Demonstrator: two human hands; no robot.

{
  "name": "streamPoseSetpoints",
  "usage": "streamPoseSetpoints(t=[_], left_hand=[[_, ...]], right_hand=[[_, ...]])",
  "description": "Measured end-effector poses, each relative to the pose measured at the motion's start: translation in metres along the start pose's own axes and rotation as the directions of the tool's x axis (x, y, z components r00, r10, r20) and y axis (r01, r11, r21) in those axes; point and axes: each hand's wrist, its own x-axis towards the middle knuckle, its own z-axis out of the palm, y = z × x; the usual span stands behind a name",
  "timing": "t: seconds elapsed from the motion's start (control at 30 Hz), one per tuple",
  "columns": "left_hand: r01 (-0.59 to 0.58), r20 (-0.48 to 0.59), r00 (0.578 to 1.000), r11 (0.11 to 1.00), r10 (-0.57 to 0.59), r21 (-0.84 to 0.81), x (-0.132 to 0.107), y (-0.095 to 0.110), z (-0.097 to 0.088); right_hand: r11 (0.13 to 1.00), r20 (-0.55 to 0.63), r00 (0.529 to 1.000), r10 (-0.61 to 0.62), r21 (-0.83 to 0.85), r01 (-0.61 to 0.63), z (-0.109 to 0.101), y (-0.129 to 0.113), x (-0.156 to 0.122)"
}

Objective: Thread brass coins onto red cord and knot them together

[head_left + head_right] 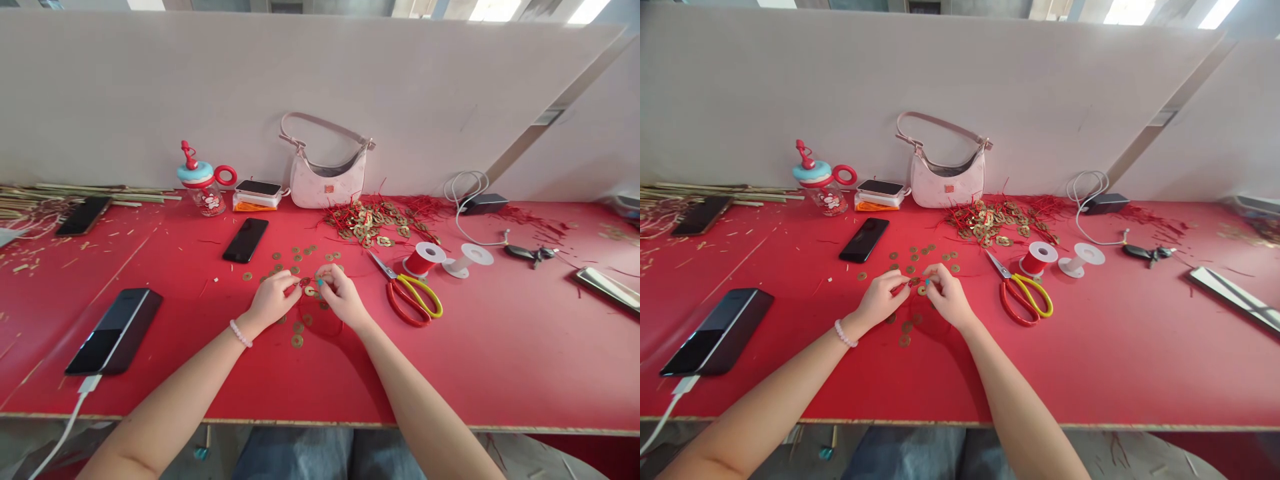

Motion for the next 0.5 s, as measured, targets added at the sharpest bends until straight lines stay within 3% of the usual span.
streamPoseSetpoints(t=[0.27,0.5], left_hand=[[0.019,0.008,1.000,1.000,-0.018,-0.009,-0.0003,0.0003,0.0011],[0.046,0.027,0.999,0.999,-0.045,-0.025,-0.0004,0.0015,0.0005]], right_hand=[[0.951,0.015,0.997,-0.071,-0.299,0.073,0.0039,-0.0006,-0.0020],[0.906,0.019,0.996,-0.090,-0.415,0.090,0.0049,0.0017,-0.0031]])
